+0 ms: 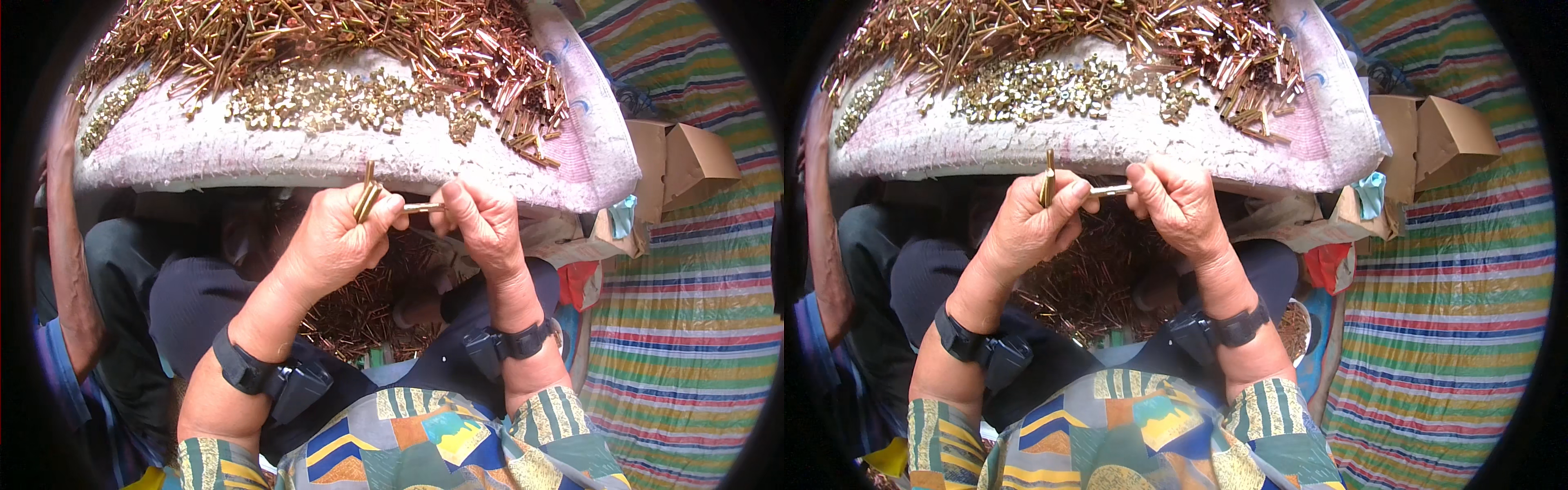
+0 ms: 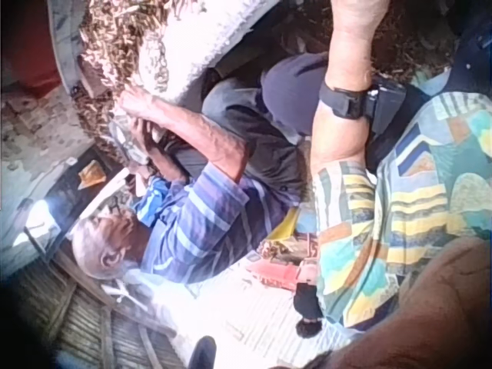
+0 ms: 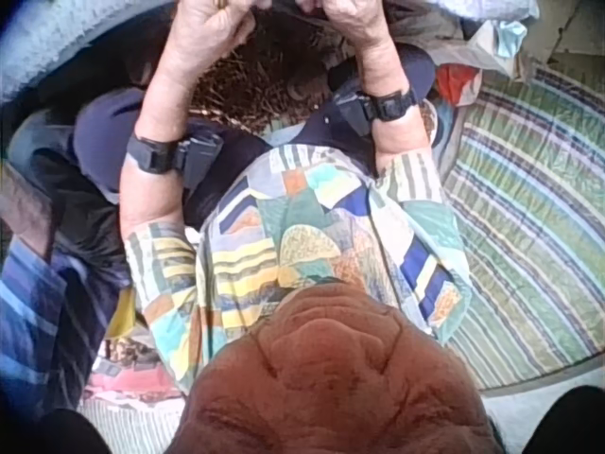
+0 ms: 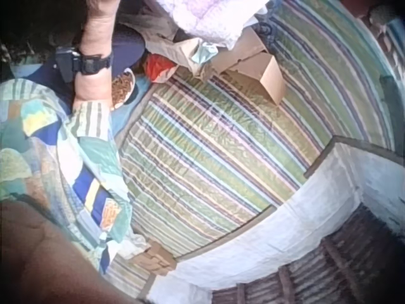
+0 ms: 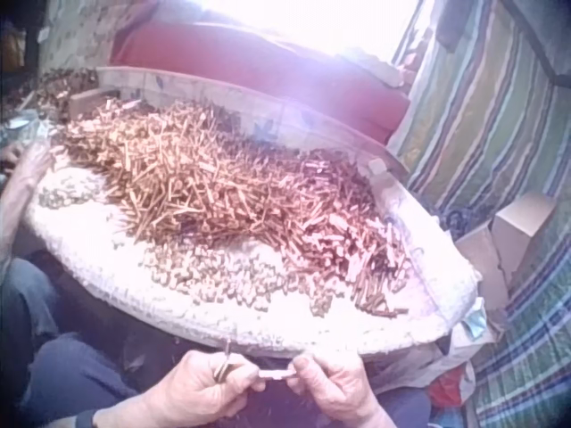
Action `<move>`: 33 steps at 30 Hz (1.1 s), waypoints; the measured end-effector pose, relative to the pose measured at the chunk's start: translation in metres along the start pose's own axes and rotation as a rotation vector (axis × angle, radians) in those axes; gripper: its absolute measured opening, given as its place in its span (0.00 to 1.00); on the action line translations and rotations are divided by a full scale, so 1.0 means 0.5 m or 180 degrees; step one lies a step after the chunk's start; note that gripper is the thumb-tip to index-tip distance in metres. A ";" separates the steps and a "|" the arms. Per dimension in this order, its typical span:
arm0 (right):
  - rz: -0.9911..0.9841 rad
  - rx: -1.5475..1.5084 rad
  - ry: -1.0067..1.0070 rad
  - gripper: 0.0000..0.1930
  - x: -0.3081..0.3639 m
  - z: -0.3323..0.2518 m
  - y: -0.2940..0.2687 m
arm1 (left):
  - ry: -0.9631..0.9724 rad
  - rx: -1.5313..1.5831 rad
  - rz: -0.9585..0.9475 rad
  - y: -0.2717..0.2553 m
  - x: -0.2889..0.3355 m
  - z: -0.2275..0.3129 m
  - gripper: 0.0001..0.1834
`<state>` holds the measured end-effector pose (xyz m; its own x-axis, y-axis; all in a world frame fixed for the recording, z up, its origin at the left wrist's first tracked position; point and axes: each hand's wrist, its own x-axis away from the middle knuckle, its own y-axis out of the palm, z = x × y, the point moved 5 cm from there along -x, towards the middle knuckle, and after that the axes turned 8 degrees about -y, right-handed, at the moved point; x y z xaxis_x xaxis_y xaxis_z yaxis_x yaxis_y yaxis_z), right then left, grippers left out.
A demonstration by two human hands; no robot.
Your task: Assembling small metal components by hand at a workstation.
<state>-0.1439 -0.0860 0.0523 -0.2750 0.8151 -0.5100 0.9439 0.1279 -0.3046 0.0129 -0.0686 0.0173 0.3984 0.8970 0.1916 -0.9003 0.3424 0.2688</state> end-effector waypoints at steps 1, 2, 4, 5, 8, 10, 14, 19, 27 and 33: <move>-0.0236 -0.0288 0.0594 0.15 0.010 0.013 -0.004 | 0.0014 -0.0037 -0.0010 -0.001 0.000 -0.005 0.14; -0.0475 -0.0575 0.1189 0.14 0.023 0.025 0.001 | 0.0023 -0.0044 -0.0005 -0.003 0.001 -0.005 0.14; -0.0374 -0.0485 0.1245 0.15 0.019 0.013 0.014 | -0.0157 0.0071 -0.0033 0.000 -0.003 -0.008 0.14; 0.0280 -0.0480 0.1164 0.19 0.011 0.005 0.025 | -0.0160 0.0066 -0.0028 -0.002 -0.004 -0.009 0.14; 0.0498 -0.0497 0.0508 0.20 0.017 0.008 -0.011 | -0.0116 -0.0210 0.0003 0.000 -0.002 -0.002 0.14; -0.0910 -0.0914 0.1187 0.10 0.032 0.029 -0.011 | -0.0132 -0.0136 -0.0106 0.002 0.000 -0.008 0.14; 0.0727 -0.0676 0.0950 0.19 0.014 0.001 0.018 | -0.0115 0.0071 0.0000 -0.006 -0.004 -0.008 0.15; -0.0950 -0.0992 0.1211 0.08 0.034 0.024 -0.007 | -0.0166 -0.0133 -0.0060 0.004 -0.002 -0.009 0.15; -0.0293 -0.0420 0.1431 0.16 0.059 0.030 -0.015 | -0.0119 -0.0582 -0.0055 0.008 -0.009 -0.018 0.12; 0.1010 0.2069 0.0337 0.04 0.036 0.027 -0.234 | -0.0041 -0.2204 -0.0031 0.009 -0.013 -0.009 0.14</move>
<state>-0.2616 -0.0941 0.0678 0.0438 0.8116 -0.5826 0.6669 -0.4579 -0.5878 0.0056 -0.0717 0.0128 0.4052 0.8911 0.2045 -0.7997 0.4538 -0.3930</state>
